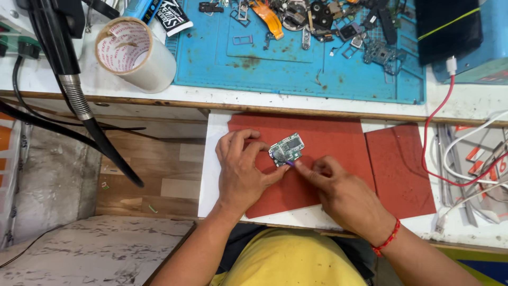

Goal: The person uses a hot air gun to apply heat to a small circuit board placed on a red mat. They hold the board steady with one hand while directing the hot air nozzle with the other, focusing on specific components. The person occasionally flips the board to treat different sides.

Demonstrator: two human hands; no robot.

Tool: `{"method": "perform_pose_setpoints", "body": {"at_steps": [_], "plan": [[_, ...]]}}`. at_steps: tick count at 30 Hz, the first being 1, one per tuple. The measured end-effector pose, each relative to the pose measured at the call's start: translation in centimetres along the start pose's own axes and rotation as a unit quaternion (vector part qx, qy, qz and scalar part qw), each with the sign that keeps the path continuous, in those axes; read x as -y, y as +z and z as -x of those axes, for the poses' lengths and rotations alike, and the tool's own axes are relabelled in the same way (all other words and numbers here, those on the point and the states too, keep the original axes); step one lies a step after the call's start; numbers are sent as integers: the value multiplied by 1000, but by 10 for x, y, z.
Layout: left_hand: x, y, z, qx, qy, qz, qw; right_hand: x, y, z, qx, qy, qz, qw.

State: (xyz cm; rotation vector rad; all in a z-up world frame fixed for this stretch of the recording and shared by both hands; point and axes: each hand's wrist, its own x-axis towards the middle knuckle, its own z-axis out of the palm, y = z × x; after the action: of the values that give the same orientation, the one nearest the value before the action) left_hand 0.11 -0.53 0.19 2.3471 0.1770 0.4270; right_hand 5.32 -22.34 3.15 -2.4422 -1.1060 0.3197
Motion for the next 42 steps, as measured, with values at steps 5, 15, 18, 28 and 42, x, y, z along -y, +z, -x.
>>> {"method": "perform_pose_setpoints", "body": {"at_steps": [5,15,18,28,42], "plan": [[1,2,2,-9,12,3,1000,2,-2,-5,24,73,15,997],[6,-3,-3,4,-12,40,999,23,-14,0,117,147,67,980],[9,-1,-3,-1,-12,35,999,24,10,-24,20,79,50,995],[7,-5,1,5,24,5,1000,16,4,4,12,118,38,992],[3,-4,-3,12,33,-32,999,29,4,7,70,176,-11,982]]}}
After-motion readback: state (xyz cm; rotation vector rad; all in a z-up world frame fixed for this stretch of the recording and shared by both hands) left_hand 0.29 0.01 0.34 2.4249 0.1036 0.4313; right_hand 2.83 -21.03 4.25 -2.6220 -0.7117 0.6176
